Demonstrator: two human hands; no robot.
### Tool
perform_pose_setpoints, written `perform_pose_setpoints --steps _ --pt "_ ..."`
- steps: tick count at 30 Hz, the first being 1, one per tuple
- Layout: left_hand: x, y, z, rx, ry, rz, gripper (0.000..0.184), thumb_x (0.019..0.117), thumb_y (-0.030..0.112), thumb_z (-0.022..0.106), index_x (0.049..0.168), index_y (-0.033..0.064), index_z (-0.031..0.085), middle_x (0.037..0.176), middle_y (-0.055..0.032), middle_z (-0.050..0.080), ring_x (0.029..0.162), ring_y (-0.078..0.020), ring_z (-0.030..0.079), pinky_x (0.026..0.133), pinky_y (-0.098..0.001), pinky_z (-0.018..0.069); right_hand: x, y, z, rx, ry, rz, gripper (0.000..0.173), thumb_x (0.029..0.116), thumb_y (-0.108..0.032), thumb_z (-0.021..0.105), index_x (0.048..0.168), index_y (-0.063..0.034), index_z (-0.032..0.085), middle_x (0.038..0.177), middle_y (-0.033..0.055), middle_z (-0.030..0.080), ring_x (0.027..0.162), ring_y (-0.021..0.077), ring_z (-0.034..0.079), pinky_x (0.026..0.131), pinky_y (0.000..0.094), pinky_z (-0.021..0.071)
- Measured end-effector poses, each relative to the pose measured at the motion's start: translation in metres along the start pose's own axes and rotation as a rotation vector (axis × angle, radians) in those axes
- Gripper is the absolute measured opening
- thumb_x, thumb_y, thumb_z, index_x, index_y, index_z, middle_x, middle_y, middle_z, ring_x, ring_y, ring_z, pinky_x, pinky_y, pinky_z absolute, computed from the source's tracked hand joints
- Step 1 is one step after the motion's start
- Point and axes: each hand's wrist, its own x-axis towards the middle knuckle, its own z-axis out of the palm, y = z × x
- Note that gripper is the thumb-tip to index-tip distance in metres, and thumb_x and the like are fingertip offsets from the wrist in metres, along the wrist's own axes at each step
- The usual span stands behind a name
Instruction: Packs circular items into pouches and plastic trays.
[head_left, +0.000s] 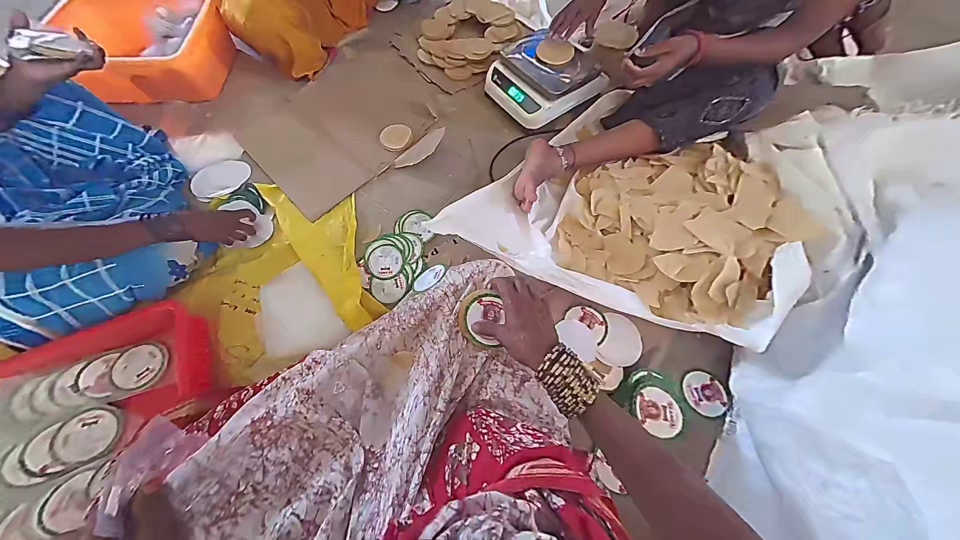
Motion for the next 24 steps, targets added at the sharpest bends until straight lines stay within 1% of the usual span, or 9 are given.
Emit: perform_pose_setpoints --steps 2,5,8,12,14,15,18,21,24 --pt "0.0 0.039 -0.002 -0.19 -0.005 -0.162 0.024 0.0943 0.008 0.069 0.101 -0.0148 0.065 0.093 -0.01 0.069 0.089 -0.0027 0.067 0.086 -0.0205 0.0536 0.004 -0.007 0.005 -0.022 -0.026 0.053 0.091 0.0821 -0.045 0.084 0.152 -0.0054 0.041 0.151 0.025 0.044 0.139 0.0442 0.043 0.106 0.0615 0.0404" --pt "-0.003 0.113 -0.005 -0.489 -0.086 -0.341 0.018 0.0941 -0.003 0.061 0.107 -0.0154 0.057 0.089 0.0021 0.062 0.084 0.0042 0.063 0.084 -0.0182 0.0538 0.006 -0.002 -0.002 0.072 -0.115 0.033 0.07 0.0849 -0.033 0.081 0.141 -0.0054 0.051 0.13 0.0232 0.062 0.125 0.0406 0.058 0.104 0.0605 0.0425" --pt "-0.007 0.137 -0.005 -0.683 -0.271 -0.173 0.01 0.0977 0.001 0.056 0.103 0.0007 0.064 0.09 0.0155 0.069 0.087 0.0064 0.065 0.086 -0.0194 0.0557 -0.001 0.008 -0.002 0.257 -0.057 -0.188 0.04 0.0841 -0.029 0.079 0.111 0.0003 0.07 0.105 0.0199 0.07 0.1 0.0351 0.066 0.09 0.0568 0.05" --pt "-0.019 0.178 0.004 -0.802 -0.288 -0.094 0.015 0.0928 0.012 0.07 0.108 0.0086 0.071 0.1 0.0117 0.074 0.094 -0.0005 0.07 0.087 -0.0238 0.0596 -0.026 0.008 0.014 0.241 0.479 -0.505 0.024 0.0801 -0.018 0.078 0.093 0.0018 0.072 0.087 0.0178 0.071 0.082 0.036 0.07 0.075 0.0572 0.0551" --pt "-0.021 0.191 0.008 -0.856 -0.337 0.028 0.018 0.0912 0.029 0.076 0.109 0.0255 0.076 0.11 0.0146 0.074 0.103 -0.001 0.069 0.092 -0.024 0.0587 -0.024 0.019 0.027 0.116 0.562 -0.557 0.021 0.0766 -0.009 0.074 0.093 0.0031 0.07 0.088 0.0208 0.071 0.081 0.0422 0.07 0.071 0.0616 0.0535" --pt "-0.021 0.197 0.009 -0.877 -0.369 0.093 0.018 0.0912 0.033 0.075 0.108 0.028 0.076 0.11 0.015 0.074 0.106 -0.0009 0.068 0.095 -0.0246 0.0575 -0.02 0.026 0.034 0.059 0.54 -0.556 0.023 0.0752 -0.005 0.074 0.096 0.0045 0.07 0.091 0.0236 0.071 0.082 0.0463 0.07 0.069 0.0649 0.053" --pt "-0.019 0.213 0.009 -0.942 -0.423 0.315 0.017 0.0962 0.033 0.07 0.096 0.0153 0.07 0.094 0.0066 0.072 0.101 -0.0037 0.067 0.106 -0.0296 0.0495 -0.013 0.042 0.05 0.01 0.52 -0.578 0.029 0.0768 -0.002 0.069 0.105 0.0044 0.073 0.099 0.0257 0.073 0.088 0.0495 0.071 0.069 0.0679 0.053" --pt "-0.02 0.226 0.001 -0.927 -0.414 0.419 0.021 0.0978 0.027 0.068 0.089 0.0084 0.065 0.083 0.0006 0.069 0.094 -0.0074 0.067 0.108 -0.0313 0.0464 -0.016 0.035 0.041 0.167 0.569 -0.571 0.027 0.0882 -0.016 0.063 0.1 0.0064 0.074 0.092 0.0248 0.074 0.078 0.0395 0.073 0.069 0.0609 0.0535" --pt "-0.021 0.23 -0.007 -0.904 -0.392 0.494 0.017 0.0989 0.023 0.063 0.088 0.0101 0.065 0.082 0.0007 0.067 0.094 -0.0092 0.065 0.107 -0.0294 0.0442 -0.024 0.021 0.025 0.455 0.539 -0.507 0.025 0.0855 -0.016 0.074 0.096 0.0066 0.072 0.084 0.0118 0.072 0.073 0.0081 0.065 0.071 0.0306 0.0537"
